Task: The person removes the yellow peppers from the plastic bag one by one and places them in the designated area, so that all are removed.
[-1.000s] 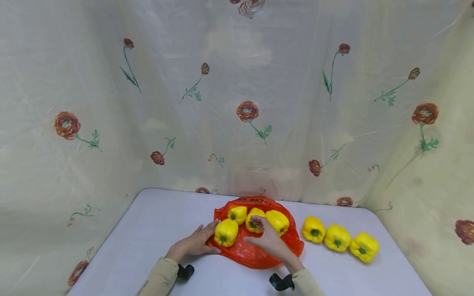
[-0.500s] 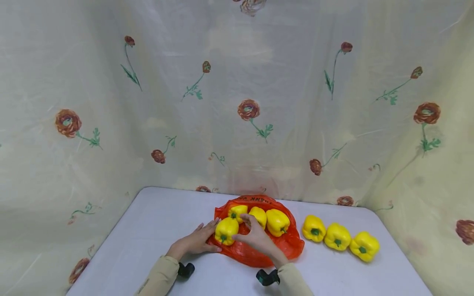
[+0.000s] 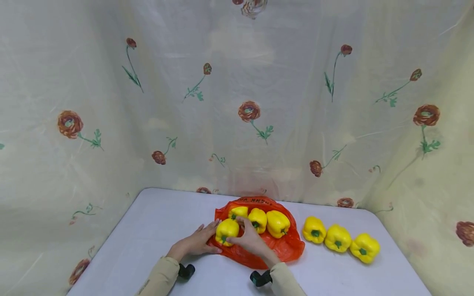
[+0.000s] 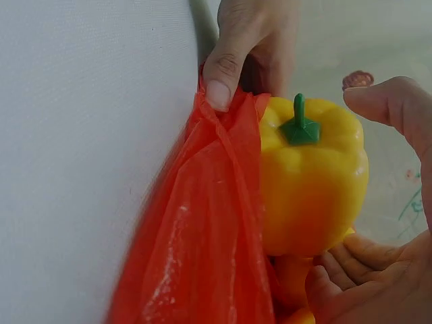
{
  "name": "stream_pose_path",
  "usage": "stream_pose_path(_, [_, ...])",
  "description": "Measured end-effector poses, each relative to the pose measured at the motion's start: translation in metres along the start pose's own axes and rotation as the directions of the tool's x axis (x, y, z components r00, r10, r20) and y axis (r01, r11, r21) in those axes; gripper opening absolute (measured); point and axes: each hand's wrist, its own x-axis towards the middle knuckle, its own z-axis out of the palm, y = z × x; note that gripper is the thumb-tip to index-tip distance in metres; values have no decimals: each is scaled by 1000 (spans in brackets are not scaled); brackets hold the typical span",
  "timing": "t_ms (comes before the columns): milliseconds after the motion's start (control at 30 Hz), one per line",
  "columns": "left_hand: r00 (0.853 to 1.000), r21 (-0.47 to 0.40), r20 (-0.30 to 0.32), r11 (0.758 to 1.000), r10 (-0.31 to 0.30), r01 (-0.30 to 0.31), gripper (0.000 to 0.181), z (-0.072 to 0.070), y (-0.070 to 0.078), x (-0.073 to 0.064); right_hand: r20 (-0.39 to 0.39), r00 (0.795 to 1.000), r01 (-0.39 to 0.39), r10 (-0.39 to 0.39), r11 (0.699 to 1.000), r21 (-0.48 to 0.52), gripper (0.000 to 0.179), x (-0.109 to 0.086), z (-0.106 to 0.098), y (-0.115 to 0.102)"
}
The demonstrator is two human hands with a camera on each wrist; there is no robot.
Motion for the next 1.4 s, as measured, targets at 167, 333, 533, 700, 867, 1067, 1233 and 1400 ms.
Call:
stream_pose_path(167, [1000,-6,-3,1000,4,-4,94,0,0,0,-17,1000,14,-13,1000,6,90,3,2,3])
stream_pose_path(333, [1000,4,-6,1000,14,-14,93,0,0,0,-41,998,51,-49,998,38,84,7,7,7])
stream_pose_path(533, [1000,7,-5,1000,5,-5,95,0,1,-1,-63,996,65,-60,994,83,79,10,12,8])
stream_pose_path(700, [1000,13,-10,1000,26,-26,94,0,-2,1,-59,997,45,-41,997,64,80,11,14,8])
stream_pose_path(867, [1000,16,-4,999,29,-29,95,1,-3,2,-42,999,7,-4,999,50,84,11,17,15])
stream_pose_path(1067, [1000,14,-3,1000,21,-21,94,1,-1,2,-50,999,13,-11,999,47,84,12,17,17])
stream_pose_path(1233, [1000,16,0,1000,11,-11,94,1,-2,3,-53,999,-6,8,999,45,84,13,18,16])
stream_pose_path(1400, [1000,-1,0,1000,21,-21,94,1,-2,1,-53,999,-11,13,999,49,84,12,18,13])
